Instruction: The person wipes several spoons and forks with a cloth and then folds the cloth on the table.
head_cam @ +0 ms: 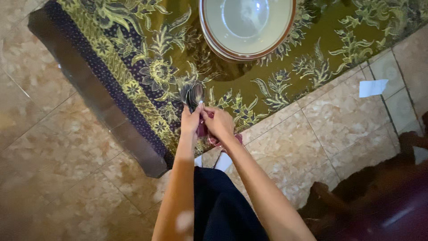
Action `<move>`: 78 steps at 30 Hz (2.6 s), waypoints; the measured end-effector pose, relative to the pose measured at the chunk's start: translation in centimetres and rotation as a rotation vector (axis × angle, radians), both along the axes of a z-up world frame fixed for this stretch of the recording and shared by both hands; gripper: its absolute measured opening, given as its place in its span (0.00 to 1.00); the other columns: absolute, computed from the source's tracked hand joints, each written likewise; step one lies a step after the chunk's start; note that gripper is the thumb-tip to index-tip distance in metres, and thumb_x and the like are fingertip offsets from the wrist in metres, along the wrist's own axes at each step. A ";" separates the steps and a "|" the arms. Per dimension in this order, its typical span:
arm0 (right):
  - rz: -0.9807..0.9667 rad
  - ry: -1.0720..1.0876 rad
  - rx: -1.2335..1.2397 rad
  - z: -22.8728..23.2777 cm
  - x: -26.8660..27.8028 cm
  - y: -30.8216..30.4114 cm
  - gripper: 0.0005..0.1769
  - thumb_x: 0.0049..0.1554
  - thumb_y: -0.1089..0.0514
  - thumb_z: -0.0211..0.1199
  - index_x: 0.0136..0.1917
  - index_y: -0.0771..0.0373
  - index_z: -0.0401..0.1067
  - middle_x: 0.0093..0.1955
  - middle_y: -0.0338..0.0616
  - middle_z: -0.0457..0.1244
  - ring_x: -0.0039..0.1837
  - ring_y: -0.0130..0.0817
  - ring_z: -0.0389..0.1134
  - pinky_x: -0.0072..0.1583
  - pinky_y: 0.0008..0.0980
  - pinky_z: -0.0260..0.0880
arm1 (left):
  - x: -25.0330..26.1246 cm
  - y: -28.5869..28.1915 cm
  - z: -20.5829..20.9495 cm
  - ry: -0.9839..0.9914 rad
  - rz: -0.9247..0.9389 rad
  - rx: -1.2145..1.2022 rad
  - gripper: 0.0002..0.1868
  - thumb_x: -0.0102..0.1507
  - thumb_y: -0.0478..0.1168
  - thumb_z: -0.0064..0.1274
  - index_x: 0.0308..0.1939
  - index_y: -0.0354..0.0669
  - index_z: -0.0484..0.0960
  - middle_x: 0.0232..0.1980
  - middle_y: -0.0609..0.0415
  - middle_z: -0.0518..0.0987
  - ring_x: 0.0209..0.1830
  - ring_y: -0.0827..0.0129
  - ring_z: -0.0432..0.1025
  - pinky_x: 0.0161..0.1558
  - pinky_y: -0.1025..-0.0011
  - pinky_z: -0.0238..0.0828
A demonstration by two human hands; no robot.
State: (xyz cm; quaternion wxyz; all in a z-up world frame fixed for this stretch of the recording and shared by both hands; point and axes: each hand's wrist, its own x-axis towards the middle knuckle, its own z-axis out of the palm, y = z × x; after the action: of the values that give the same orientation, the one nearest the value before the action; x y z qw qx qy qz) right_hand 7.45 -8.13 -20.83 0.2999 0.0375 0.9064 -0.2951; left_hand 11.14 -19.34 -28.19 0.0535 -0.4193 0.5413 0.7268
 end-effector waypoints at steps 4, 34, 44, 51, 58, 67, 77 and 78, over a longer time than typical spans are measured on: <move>-0.015 0.007 0.069 1.1 0.0 -2.7 0.16 0.53 0.40 0.67 0.55 0.38 0.81 0.48 0.48 0.72 0.50 0.51 0.73 0.52 0.47 0.74 | 1.6 -1.9 -1.4 -0.120 0.012 -0.120 0.17 0.64 0.36 0.58 0.55 0.35 0.75 0.45 0.52 0.81 0.42 0.70 0.74 0.41 0.69 0.73; 0.006 0.001 0.118 4.4 0.8 -3.1 0.12 0.57 0.39 0.65 0.49 0.42 0.78 0.45 0.40 0.72 0.50 0.46 0.73 0.50 0.44 0.71 | 4.0 -3.3 5.9 -0.371 -0.096 -0.800 0.38 0.64 0.49 0.59 0.72 0.36 0.61 0.63 0.38 0.70 0.61 0.42 0.67 0.60 0.51 0.63; -0.177 -0.036 -0.342 6.1 5.5 1.6 0.13 0.58 0.45 0.65 0.51 0.51 0.80 0.42 0.42 0.72 0.44 0.36 0.72 0.47 0.35 0.70 | 7.5 0.1 13.1 -0.002 -0.281 -0.297 0.21 0.74 0.51 0.41 0.55 0.39 0.82 0.48 0.41 0.83 0.50 0.52 0.76 0.54 0.63 0.71; 0.014 0.038 -0.420 6.6 8.4 1.9 0.19 0.59 0.43 0.62 0.52 0.57 0.81 0.48 0.45 0.74 0.50 0.37 0.75 0.55 0.35 0.73 | 10.5 -2.6 13.2 0.285 -0.511 -0.345 0.17 0.67 0.40 0.42 0.53 0.40 0.84 0.50 0.47 0.85 0.51 0.66 0.77 0.56 0.69 0.71; 0.021 -0.270 -0.104 15.9 6.7 -8.8 0.45 0.42 0.18 0.59 0.46 0.63 0.81 0.45 0.54 0.73 0.49 0.47 0.77 0.51 0.42 0.77 | 13.4 -11.9 20.6 -0.127 -0.152 0.203 0.13 0.67 0.48 0.46 0.46 0.48 0.81 0.42 0.54 0.82 0.37 0.67 0.78 0.39 0.64 0.77; 0.050 -0.306 -0.082 22.4 9.3 -19.9 0.37 0.46 0.20 0.62 0.41 0.56 0.82 0.39 0.38 0.73 0.40 0.30 0.75 0.45 0.33 0.74 | 15.2 -24.0 28.2 -0.025 -0.250 0.376 0.15 0.71 0.48 0.42 0.52 0.47 0.81 0.49 0.55 0.85 0.47 0.66 0.81 0.45 0.64 0.82; 0.144 -0.251 -0.238 25.4 13.3 -27.9 0.59 0.46 0.06 0.52 0.64 0.59 0.75 0.63 0.55 0.65 0.63 0.46 0.68 0.62 0.45 0.67 | 17.1 -35.5 27.5 0.083 -0.355 0.332 0.17 0.73 0.48 0.41 0.51 0.43 0.81 0.46 0.53 0.84 0.41 0.70 0.80 0.41 0.71 0.78; 0.152 -0.269 -0.332 26.7 14.5 -28.2 0.55 0.39 0.10 0.55 0.63 0.52 0.76 0.60 0.47 0.69 0.60 0.40 0.71 0.61 0.42 0.70 | 17.8 -36.5 27.6 0.102 -0.348 0.333 0.17 0.73 0.48 0.41 0.51 0.43 0.81 0.46 0.53 0.84 0.41 0.70 0.80 0.41 0.71 0.78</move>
State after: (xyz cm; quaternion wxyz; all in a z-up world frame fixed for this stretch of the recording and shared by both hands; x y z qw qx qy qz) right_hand 21.98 -36.35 5.87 0.4414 -0.0417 0.7975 -0.4092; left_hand 28.97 -55.83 -0.59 0.2188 -0.2679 0.4800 0.8062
